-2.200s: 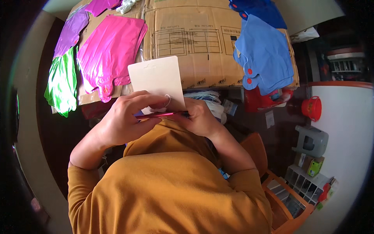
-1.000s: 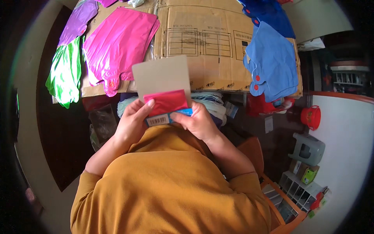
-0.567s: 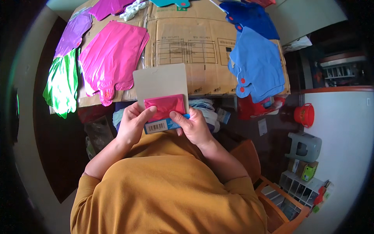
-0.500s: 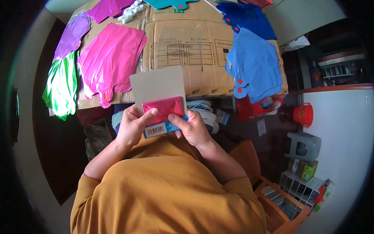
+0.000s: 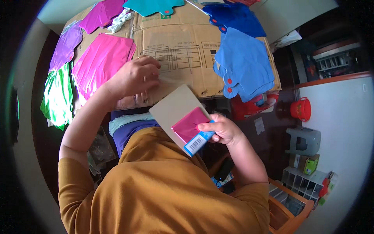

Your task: Folding metallic balloons and inserting them into plastic sleeves with cardboard backings.

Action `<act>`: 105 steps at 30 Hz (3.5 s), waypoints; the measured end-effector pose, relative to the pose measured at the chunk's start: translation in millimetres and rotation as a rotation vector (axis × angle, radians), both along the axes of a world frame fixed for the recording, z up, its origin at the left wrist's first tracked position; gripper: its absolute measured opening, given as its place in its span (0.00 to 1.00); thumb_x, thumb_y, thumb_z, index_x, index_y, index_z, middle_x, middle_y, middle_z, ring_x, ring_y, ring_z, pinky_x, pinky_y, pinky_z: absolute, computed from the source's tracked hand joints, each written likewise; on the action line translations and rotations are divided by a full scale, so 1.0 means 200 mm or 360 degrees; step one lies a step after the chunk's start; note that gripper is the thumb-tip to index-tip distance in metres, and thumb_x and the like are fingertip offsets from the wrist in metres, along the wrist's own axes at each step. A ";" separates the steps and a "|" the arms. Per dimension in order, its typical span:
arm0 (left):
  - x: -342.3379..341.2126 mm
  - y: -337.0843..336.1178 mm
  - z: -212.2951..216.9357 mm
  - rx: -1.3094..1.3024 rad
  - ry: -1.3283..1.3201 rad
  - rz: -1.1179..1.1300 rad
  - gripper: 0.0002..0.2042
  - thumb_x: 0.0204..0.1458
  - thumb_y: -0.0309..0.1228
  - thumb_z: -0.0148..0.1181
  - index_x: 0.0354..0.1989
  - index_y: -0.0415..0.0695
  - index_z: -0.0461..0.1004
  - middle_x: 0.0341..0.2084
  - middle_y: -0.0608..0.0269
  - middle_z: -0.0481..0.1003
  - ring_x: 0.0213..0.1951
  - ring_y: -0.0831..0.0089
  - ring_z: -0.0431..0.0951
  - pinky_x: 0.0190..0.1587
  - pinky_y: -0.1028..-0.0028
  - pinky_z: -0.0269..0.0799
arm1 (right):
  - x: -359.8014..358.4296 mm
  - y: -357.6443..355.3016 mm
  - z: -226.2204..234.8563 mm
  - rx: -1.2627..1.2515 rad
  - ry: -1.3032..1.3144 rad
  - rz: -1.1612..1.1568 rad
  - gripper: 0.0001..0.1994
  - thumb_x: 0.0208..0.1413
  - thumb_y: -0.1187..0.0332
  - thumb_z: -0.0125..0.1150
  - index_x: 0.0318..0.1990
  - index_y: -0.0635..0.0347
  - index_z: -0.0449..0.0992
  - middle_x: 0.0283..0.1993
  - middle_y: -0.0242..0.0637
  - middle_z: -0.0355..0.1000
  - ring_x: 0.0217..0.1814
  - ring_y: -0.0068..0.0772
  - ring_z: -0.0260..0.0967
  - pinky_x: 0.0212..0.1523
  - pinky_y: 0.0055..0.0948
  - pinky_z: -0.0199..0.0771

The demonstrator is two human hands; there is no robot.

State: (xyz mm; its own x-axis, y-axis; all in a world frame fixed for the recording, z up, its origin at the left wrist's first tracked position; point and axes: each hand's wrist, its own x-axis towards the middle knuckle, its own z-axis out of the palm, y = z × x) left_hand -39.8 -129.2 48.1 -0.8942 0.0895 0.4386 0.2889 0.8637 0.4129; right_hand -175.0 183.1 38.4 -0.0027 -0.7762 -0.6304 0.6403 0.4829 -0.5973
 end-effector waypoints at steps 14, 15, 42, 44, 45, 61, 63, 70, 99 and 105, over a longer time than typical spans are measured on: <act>-0.02 -0.03 0.00 -0.0425 -0.0202 -0.0018 0.04 0.46 0.25 0.62 0.28 0.38 0.76 0.34 0.57 0.77 0.34 0.60 0.79 0.35 0.67 0.77 | 0.01 -0.16 -0.07 0.0002 -0.0275 0.0067 0.08 0.53 0.72 0.63 0.40 0.60 0.75 0.25 0.28 0.72 0.12 0.08 0.57 0.10 0.10 0.54; -0.02 -0.03 -0.01 -0.0466 -0.0161 -0.0005 0.03 0.45 0.25 0.62 0.28 0.39 0.76 0.35 0.57 0.77 0.34 0.60 0.79 0.34 0.68 0.77 | 0.02 -0.17 -0.06 -0.0001 -0.0294 0.0049 0.08 0.54 0.72 0.63 0.40 0.60 0.75 0.25 0.28 0.72 0.12 0.08 0.57 0.10 0.10 0.54; -0.08 -0.05 0.00 -0.0541 -0.0148 -0.0184 0.04 0.42 0.24 0.62 0.27 0.38 0.74 0.30 0.57 0.76 0.30 0.60 0.78 0.34 0.66 0.77 | 0.04 -0.13 -0.05 0.0017 -0.0309 -0.0079 0.06 0.53 0.73 0.64 0.38 0.62 0.75 0.27 0.31 0.73 0.13 0.10 0.58 0.10 0.11 0.55; -0.08 -0.03 -0.01 -0.0448 -0.0104 -0.0105 0.04 0.42 0.25 0.60 0.25 0.39 0.73 0.28 0.59 0.75 0.28 0.60 0.77 0.32 0.66 0.76 | 0.05 -0.13 -0.04 0.0046 -0.0304 -0.0074 0.06 0.53 0.73 0.63 0.38 0.61 0.75 0.27 0.30 0.73 0.13 0.10 0.58 0.10 0.11 0.55; -0.09 -0.02 -0.01 -0.0382 -0.0048 -0.0062 0.04 0.43 0.26 0.59 0.23 0.40 0.72 0.26 0.60 0.74 0.26 0.60 0.77 0.29 0.65 0.75 | 0.06 -0.13 -0.03 0.0065 -0.0299 -0.0060 0.06 0.53 0.73 0.63 0.38 0.61 0.75 0.27 0.30 0.73 0.13 0.10 0.58 0.09 0.11 0.55; -0.06 -0.01 -0.01 -0.0204 -0.0249 -0.0142 0.04 0.50 0.27 0.60 0.30 0.40 0.75 0.49 0.54 0.74 0.61 0.57 0.67 0.65 0.46 0.54 | 0.16 -0.11 0.05 -0.0006 0.0271 -0.0440 0.06 0.54 0.71 0.64 0.36 0.62 0.75 0.25 0.29 0.71 0.15 0.10 0.57 0.12 0.12 0.56; -0.06 -0.01 -0.01 -0.0198 -0.0281 -0.0155 0.04 0.50 0.27 0.60 0.31 0.40 0.76 0.49 0.55 0.74 0.60 0.58 0.67 0.65 0.47 0.55 | 0.16 -0.09 0.03 -0.0027 0.0183 -0.0428 0.07 0.54 0.71 0.64 0.39 0.62 0.75 0.27 0.30 0.73 0.16 0.11 0.59 0.12 0.12 0.56; -0.04 -0.02 0.00 -0.0291 -0.0266 -0.0240 0.06 0.51 0.29 0.61 0.33 0.40 0.77 0.48 0.54 0.74 0.58 0.60 0.70 0.65 0.49 0.55 | 0.13 -0.10 0.02 0.0037 -0.0364 -0.0517 0.05 0.58 0.73 0.57 0.39 0.64 0.74 0.30 0.39 0.75 0.10 0.10 0.55 0.09 0.10 0.52; 0.11 0.02 -0.02 0.0103 -0.0153 -0.0132 0.17 0.41 0.22 0.58 0.44 0.35 0.75 0.50 0.43 0.73 0.57 0.52 0.70 0.66 0.50 0.55 | 0.11 -0.07 0.02 0.0121 -0.0193 -0.0500 0.04 0.55 0.72 0.62 0.34 0.61 0.74 0.26 0.32 0.73 0.13 0.11 0.57 0.10 0.12 0.54; 0.15 0.03 -0.02 -0.0154 -0.0260 -0.0056 0.28 0.39 0.26 0.60 0.55 0.37 0.70 0.57 0.47 0.68 0.63 0.54 0.63 0.68 0.48 0.47 | 0.12 -0.07 0.02 0.0020 -0.0097 -0.0460 0.04 0.55 0.72 0.62 0.34 0.61 0.74 0.26 0.31 0.72 0.13 0.11 0.57 0.11 0.13 0.55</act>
